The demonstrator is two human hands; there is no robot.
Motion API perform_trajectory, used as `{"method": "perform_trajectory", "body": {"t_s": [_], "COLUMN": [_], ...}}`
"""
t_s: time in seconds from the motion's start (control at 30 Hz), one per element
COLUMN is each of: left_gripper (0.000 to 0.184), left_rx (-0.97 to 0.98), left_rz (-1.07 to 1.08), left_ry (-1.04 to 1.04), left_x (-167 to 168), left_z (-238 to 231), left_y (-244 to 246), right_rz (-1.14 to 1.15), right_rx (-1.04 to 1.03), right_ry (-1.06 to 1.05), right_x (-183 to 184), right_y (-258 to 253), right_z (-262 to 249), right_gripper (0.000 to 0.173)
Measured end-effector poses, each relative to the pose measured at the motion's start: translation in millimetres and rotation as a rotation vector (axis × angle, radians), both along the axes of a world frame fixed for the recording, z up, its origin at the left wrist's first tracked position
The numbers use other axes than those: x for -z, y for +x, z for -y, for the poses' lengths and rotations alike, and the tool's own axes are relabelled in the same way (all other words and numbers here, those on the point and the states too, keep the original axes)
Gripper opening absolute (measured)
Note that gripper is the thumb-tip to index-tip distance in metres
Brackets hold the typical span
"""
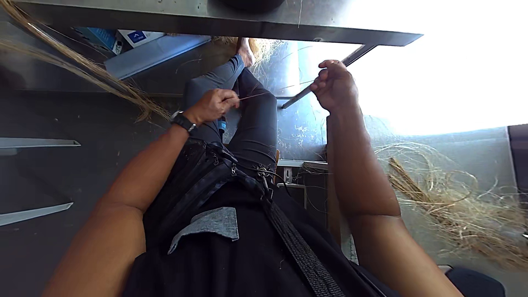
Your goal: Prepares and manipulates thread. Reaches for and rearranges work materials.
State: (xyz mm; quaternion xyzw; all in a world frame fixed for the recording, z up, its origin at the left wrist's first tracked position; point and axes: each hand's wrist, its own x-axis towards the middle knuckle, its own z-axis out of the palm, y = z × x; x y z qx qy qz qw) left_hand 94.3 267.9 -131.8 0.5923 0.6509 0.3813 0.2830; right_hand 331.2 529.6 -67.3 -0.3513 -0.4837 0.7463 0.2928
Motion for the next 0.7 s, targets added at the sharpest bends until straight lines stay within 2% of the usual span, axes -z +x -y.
{"method": "perform_trajectory", "body": {"t_s": [0.07, 0.13, 0.23, 0.37, 0.47, 0.53, 0.7], "left_gripper": [0.034, 0.035, 0.036, 0.036, 0.035, 0.032, 0.033], "left_rx": [-0.139, -0.318, -0.599, -0.928, -1.156, -1.217, -1.121], "left_rz": [-0.242, -0.328, -0.302, -0.141, 0.014, 0.106, 0.216], "left_ry": [-0.09, -0.251, -0.475, -0.564, -0.563, -0.554, -0.446], "left_x": [22, 50, 77, 86, 92, 93, 70], "left_z": [44, 101, 187, 262, 286, 283, 225], "left_y": [-37, -75, -106, -97, -90, -87, -82], "right_rz": [-0.024, -0.062, -0.072, -0.041, -0.028, -0.011, 0.01], "right_rx": [0.084, 0.157, 0.212, 0.221, 0.215, 0.208, 0.193], "right_ry": [0.032, 0.022, -0.014, -0.032, -0.034, -0.029, -0.003], "right_x": [0, 2, 4, 4, 3, 3, 2], "right_y": [4, 6, 7, 4, 1, 1, 0], "right_z": [-9, -18, -24, -20, -16, -13, -9], "right_gripper": [0.025, 0.024, 0.021, 0.019, 0.019, 0.02, 0.021]}}
